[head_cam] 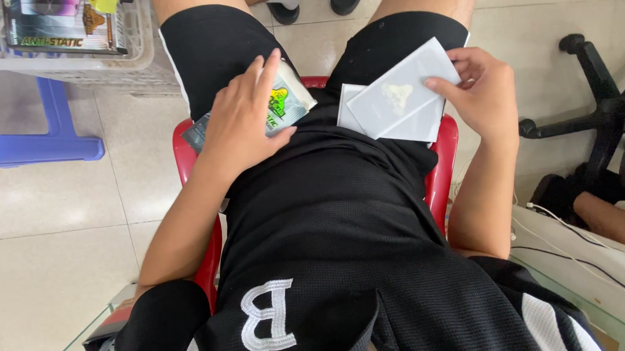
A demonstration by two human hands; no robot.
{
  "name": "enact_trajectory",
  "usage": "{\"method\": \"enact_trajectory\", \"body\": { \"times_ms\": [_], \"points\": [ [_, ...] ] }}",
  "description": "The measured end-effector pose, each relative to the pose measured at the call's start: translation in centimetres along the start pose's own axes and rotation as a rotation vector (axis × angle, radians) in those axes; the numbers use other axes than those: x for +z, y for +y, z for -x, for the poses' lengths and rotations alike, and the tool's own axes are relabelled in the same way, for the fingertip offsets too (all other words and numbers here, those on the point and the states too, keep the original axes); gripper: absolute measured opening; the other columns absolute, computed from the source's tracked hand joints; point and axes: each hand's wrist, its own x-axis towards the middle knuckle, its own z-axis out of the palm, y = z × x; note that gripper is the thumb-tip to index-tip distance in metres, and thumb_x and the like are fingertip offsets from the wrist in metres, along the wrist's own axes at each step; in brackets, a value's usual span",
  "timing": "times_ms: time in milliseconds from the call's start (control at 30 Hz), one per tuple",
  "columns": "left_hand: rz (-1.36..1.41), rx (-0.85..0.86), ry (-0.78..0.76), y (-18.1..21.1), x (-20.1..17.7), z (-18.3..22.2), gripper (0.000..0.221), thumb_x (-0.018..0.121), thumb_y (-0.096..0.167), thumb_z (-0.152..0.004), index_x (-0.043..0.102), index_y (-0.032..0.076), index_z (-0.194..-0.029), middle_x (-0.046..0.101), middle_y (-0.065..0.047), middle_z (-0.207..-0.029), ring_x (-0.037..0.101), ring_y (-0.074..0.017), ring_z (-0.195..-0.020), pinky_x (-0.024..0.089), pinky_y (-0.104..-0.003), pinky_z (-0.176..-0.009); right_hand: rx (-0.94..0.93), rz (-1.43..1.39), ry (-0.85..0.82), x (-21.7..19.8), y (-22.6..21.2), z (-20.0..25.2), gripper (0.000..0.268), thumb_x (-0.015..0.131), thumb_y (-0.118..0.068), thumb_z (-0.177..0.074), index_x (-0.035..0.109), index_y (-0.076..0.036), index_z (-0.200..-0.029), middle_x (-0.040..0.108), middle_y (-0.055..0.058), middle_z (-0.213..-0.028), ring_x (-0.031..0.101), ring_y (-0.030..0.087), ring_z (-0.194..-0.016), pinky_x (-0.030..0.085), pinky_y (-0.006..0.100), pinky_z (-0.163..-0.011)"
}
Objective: The person removes a glass screen protector from a white paper sleeve, turns it over in their hands, and then slides it back into the sleeve and puts it into a cardboard retail box.
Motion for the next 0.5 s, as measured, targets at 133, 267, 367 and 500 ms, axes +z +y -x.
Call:
{"method": "enact_trajectory", "body": {
  "times_ms": [133,267,367,500],
  "points": [
    [-0.054,-0.120,-0.088,-0.6,-0.7,0.2,0.112,0.089,0.044,-0.077,0.026,0.006,-0.160,0.042,-0.029,-0.152,0.048,-0.0442,-0.135,0.041,-0.055,-0.109,-0.055,-0.116,0.058,-0.7,0.3,-0.2,0.025,0.082,-0.002,-0.100,0.067,0.005,-0.119,0.072,0.005,-0.099,0.067,0.009,-0.088,0.054,0.023,-0.076],
    [-0.124,0.008,0.068,-0.3,-1.3,0.3,0.096,0.084,0.053,-0.089,0.036,0.008,-0.159,0.040,-0.028,-0.158,0.040,-0.0465,-0.145,0.035,-0.054,-0.116,-0.185,-0.304,0.079,-1.4,-0.9,0.8,0.012,0.074,0.006,-0.108,0.064,0.005,-0.115,0.072,0.006,-0.103,0.067,0.009,-0.092,0.054,0.022,-0.085],
    [0.215,0.073,0.057,1.4,-2.8,-1.2,0.079,0.077,0.047,-0.100,0.041,0.012,-0.161,0.041,-0.021,-0.167,0.039,-0.0408,-0.158,0.035,-0.049,-0.131,-0.308,-0.333,0.068,-2.6,-7.1,1.1,0.015,0.077,0.006,-0.108,0.063,0.006,-0.112,0.070,0.007,-0.100,0.066,0.010,-0.090,0.053,0.021,-0.084],
    [0.597,0.207,-0.111,4.5,-4.5,-4.6,0.084,0.071,0.049,-0.099,0.038,0.007,-0.163,0.047,-0.017,-0.161,0.046,-0.0338,-0.152,0.036,-0.046,-0.129,-0.517,-0.280,0.071,-2.3,-14.9,1.1,0.020,0.083,0.005,-0.105,0.063,0.006,-0.108,0.070,0.010,-0.100,0.067,0.013,-0.089,0.053,0.022,-0.081]
  ]
}}
